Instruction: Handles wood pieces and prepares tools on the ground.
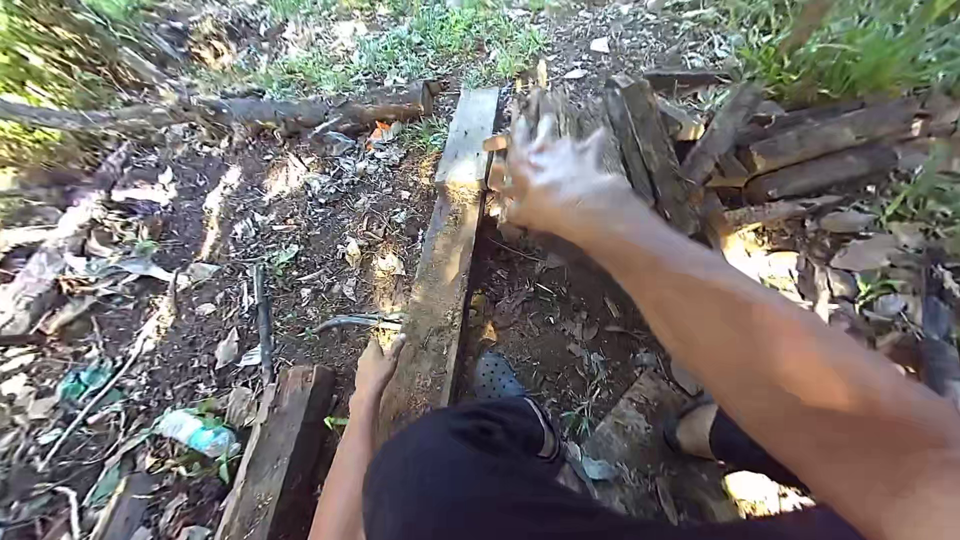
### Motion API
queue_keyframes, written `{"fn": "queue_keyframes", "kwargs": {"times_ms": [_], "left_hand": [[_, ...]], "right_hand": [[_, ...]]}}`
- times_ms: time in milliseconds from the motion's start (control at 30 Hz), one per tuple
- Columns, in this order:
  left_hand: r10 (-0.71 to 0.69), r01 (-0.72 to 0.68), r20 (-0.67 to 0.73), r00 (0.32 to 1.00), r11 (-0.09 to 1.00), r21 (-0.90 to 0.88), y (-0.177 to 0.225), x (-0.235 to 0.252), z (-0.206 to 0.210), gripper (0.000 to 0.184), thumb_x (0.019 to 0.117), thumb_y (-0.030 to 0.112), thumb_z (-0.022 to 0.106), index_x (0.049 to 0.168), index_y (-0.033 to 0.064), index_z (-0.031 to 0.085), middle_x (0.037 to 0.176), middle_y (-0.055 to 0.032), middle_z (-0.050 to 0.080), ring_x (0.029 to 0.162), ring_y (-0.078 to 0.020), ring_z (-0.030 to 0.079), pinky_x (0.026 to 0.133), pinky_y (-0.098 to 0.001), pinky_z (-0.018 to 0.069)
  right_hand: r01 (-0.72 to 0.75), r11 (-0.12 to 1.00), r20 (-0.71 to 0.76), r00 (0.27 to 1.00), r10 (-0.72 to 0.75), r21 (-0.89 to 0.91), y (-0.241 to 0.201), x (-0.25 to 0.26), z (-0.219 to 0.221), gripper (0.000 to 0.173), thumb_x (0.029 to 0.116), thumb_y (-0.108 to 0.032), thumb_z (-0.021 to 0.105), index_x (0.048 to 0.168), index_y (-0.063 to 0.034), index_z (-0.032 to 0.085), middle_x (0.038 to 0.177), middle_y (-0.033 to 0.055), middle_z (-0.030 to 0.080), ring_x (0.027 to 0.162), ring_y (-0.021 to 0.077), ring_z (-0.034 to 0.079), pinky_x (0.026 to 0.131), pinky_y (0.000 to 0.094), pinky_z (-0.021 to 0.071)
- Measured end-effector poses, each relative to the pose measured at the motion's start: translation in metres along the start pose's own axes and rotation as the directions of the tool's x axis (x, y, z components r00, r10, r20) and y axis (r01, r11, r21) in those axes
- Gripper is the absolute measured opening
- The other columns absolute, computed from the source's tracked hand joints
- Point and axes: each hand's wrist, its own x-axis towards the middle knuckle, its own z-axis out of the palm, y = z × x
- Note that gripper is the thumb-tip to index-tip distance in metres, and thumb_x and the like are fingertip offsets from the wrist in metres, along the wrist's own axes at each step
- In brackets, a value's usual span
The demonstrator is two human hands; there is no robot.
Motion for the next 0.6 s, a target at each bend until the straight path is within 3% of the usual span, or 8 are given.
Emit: {"fn": "queue_keyframes", "kwargs": {"times_ms": [67,167,200,333,433,600], "left_hand": [[-0.002,0.004,0.036,0.999,0.998,-0.058,-0.006,0.007,0.005,0.079,0.0990,0.068,0.050,0.135,-0.0024,0.060,0.130,-0.0294,0.063,0.125,-0.0431,0.060,0.107,-0.0632,0.0451],[0.010,0.002,0.128,0.992,0.996,-0.092,-0.009,0.025,0.011,0.079,0.1007,0.069,0.044,0.130,-0.0016,0.065,0.128,-0.0281,0.065,0.124,-0.0420,0.061,0.107,-0.0627,0.0454],[0.008,0.006,0.140,0.990,0.995,-0.097,-0.006,0.031,0.012,0.080,0.1004,0.070,0.043,0.131,-0.0003,0.064,0.130,-0.0274,0.064,0.125,-0.0415,0.060,0.108,-0.0627,0.0450],[0.010,0.028,0.188,0.982,0.980,-0.199,0.010,0.052,0.016,0.081,0.1000,0.072,0.040,0.122,-0.0008,0.068,0.120,-0.0263,0.067,0.116,-0.0401,0.065,0.102,-0.0631,0.0476],[-0.002,0.058,0.218,0.976,0.966,-0.252,0.017,0.074,0.032,0.088,0.0975,0.077,0.038,0.117,-0.0018,0.070,0.118,-0.0272,0.068,0.114,-0.0406,0.066,0.100,-0.0644,0.0485],[-0.064,0.126,0.219,0.974,0.950,-0.285,0.027,0.099,0.057,0.097,0.0919,0.086,0.034,0.123,0.0004,0.068,0.122,-0.0254,0.068,0.117,-0.0385,0.066,0.101,-0.0625,0.0502]], "right_hand": [[0.051,0.998,0.065,0.997,-0.049,-0.021,-0.036,0.013,0.035,0.106,0.0722,-0.035,0.086,0.156,0.0010,0.032,0.156,0.0425,0.024,0.130,0.0682,0.039,0.097,0.0879,0.0281],[0.102,0.994,0.166,0.980,-0.109,0.049,-0.079,0.029,0.090,0.104,0.0730,-0.027,0.088,0.156,0.0017,0.033,0.164,0.0391,0.002,0.145,0.0684,0.012,0.102,0.0904,0.0166],[0.113,0.992,0.189,0.975,-0.121,0.052,-0.089,0.033,0.106,0.103,0.0726,-0.027,0.088,0.156,0.0013,0.034,0.165,0.0375,-0.002,0.146,0.0675,0.009,0.102,0.0904,0.0163],[0.110,0.994,0.279,0.955,-0.105,-0.002,-0.120,0.043,0.155,0.107,0.0698,-0.028,0.092,0.154,0.0046,0.034,0.166,0.0349,-0.010,0.146,0.0670,0.010,0.101,0.0887,0.0245],[0.134,0.991,0.213,0.967,-0.137,0.028,-0.123,0.041,0.180,0.106,0.0664,-0.029,0.095,0.150,0.0074,0.040,0.166,0.0343,-0.009,0.145,0.0670,0.013,0.099,0.0878,0.0293],[0.101,0.995,0.248,0.963,-0.101,0.011,-0.124,0.048,0.191,0.101,0.0716,-0.031,0.090,0.151,0.0043,0.038,0.166,0.0320,-0.015,0.146,0.0663,0.011,0.097,0.0872,0.0314]]}}
